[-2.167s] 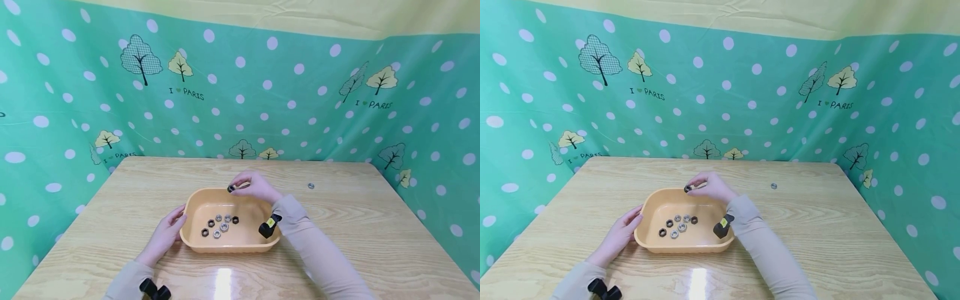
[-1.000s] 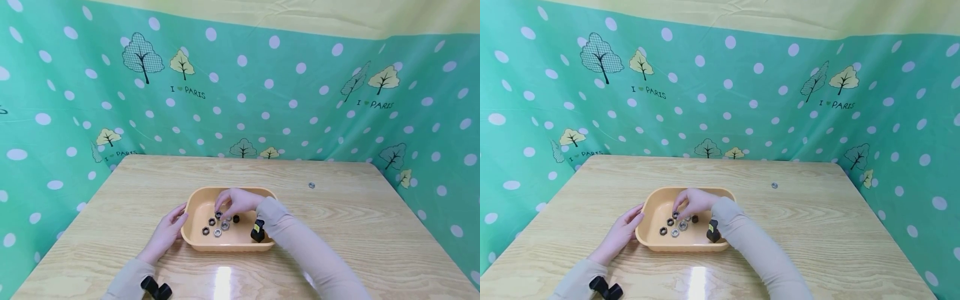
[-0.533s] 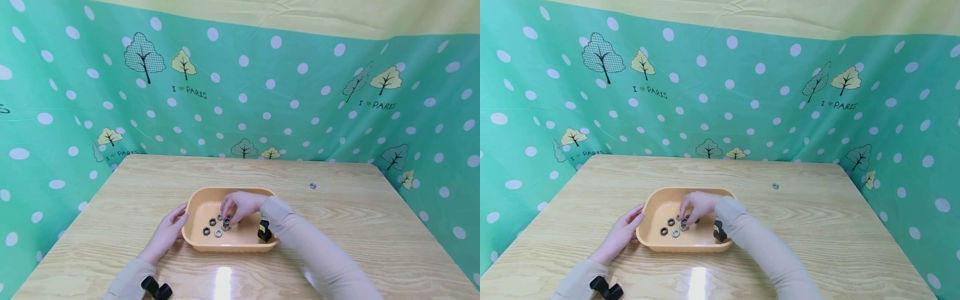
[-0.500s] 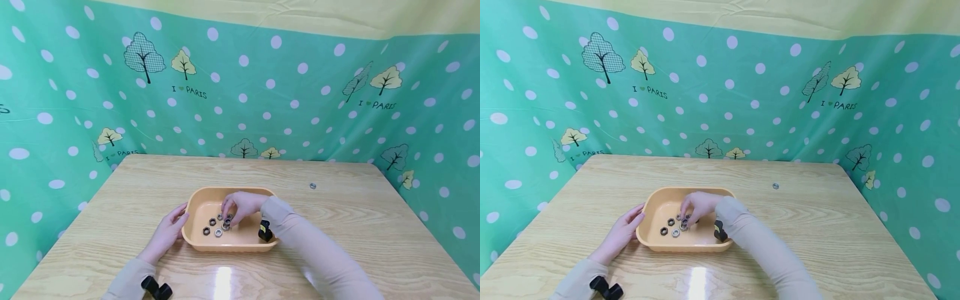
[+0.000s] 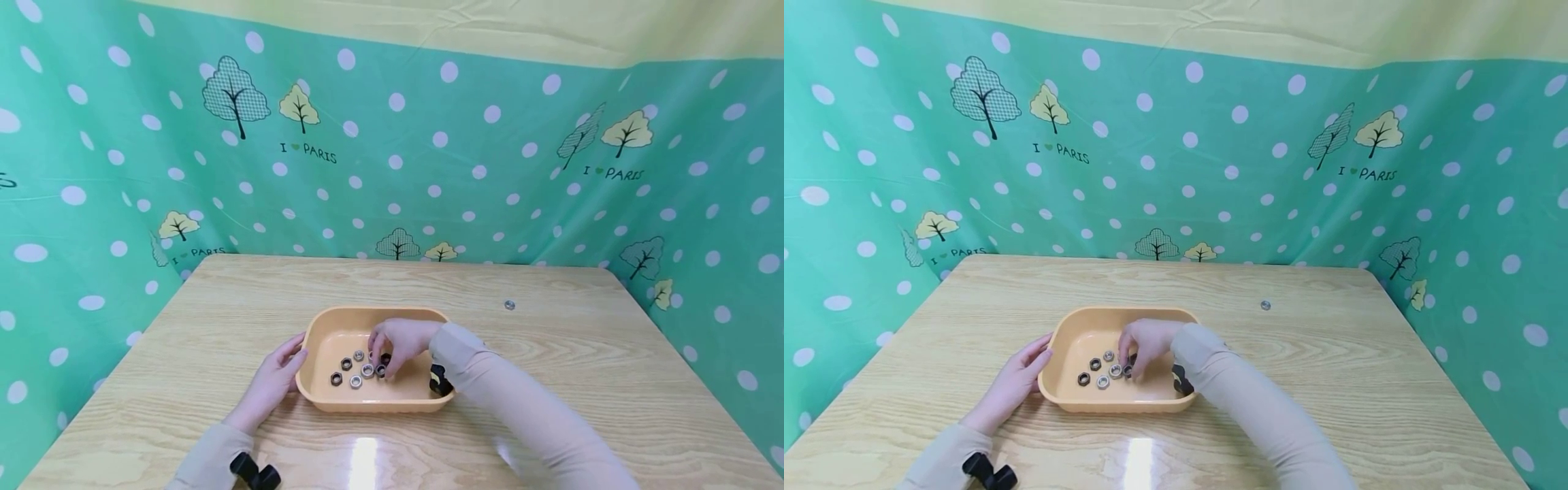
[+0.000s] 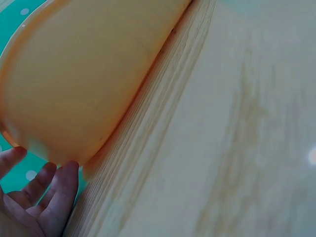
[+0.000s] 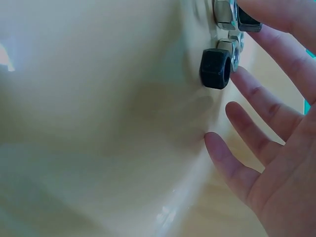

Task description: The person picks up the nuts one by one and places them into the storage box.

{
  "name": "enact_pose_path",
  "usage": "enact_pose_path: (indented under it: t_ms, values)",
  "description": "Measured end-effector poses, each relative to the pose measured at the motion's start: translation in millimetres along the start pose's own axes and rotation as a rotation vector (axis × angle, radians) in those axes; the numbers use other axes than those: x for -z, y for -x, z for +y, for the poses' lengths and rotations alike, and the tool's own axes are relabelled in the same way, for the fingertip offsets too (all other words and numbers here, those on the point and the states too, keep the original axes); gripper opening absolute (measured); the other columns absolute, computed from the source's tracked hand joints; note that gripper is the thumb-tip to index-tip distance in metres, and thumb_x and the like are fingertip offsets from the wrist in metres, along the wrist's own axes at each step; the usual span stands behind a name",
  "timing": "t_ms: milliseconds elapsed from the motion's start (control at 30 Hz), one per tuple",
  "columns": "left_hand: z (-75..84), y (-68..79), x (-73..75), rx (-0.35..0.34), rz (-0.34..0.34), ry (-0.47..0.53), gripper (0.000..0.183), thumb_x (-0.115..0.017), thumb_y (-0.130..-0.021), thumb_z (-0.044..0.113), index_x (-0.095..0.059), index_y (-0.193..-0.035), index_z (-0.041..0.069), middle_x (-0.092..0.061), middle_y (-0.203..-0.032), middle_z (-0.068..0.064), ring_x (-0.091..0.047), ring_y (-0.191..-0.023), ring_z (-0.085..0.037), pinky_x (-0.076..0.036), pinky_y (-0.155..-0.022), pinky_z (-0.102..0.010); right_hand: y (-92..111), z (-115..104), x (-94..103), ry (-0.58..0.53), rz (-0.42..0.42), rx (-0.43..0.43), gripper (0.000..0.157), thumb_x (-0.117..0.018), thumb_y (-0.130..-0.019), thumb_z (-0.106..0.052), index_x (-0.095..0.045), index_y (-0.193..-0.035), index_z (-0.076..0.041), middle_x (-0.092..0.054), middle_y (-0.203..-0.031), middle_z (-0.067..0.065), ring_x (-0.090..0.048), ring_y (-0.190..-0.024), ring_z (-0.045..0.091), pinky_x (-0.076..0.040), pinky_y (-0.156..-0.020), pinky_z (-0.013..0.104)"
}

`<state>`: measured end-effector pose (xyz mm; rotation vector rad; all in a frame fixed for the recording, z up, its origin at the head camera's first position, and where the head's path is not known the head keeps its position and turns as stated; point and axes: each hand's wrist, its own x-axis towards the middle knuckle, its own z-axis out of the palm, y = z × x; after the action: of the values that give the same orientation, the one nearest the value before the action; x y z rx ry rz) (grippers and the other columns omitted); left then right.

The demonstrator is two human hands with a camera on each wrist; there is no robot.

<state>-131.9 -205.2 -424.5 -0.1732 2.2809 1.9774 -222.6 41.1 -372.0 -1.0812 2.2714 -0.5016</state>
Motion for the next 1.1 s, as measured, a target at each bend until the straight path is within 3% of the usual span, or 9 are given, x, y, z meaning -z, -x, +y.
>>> enact_pose_path:
  t_ms: [333,633,1100]
  values:
    - [-0.3,1.6,0.3,-0.004,-0.007,-0.008,0.048,-0.042,-0.102,0.014,-0.03,-0.146,0.0,-0.04,-0.136,-0.027,-0.062,-0.1,-0.026,-0.061,-0.071,-0.028,-3.6,2.0,-5.5,0.148,0.002,0.055,0.021,-0.084,-0.067,-0.015,-0.077,-0.087,-0.019,-0.057,-0.122,-0.001,-0.043,-0.115,0.014,-0.035,-0.103,0.023]
    - [-0.8,1.7,0.4,-0.006,-0.004,-0.012,0.048,-0.042,-0.102,0.015,-0.03,-0.146,0.0,-0.039,-0.136,-0.027,-0.061,-0.101,-0.026,-0.061,-0.072,-0.028,-3.9,-0.3,-6.4,0.153,0.014,0.085,0.019,-0.083,-0.065,-0.011,-0.077,-0.082,-0.016,-0.057,-0.12,0.001,-0.041,-0.114,0.016,-0.035,-0.101,0.021]
    - [-0.5,2.3,-0.7,-0.011,0.001,-0.009,0.048,-0.042,-0.102,0.014,-0.031,-0.145,-0.001,-0.039,-0.135,-0.028,-0.061,-0.101,-0.027,-0.061,-0.072,-0.029,-7.6,1.8,-11.2,0.214,0.006,0.066,0.019,-0.086,-0.062,-0.014,-0.077,-0.077,-0.021,-0.053,-0.12,-0.006,-0.036,-0.111,0.009,-0.033,-0.098,0.019]
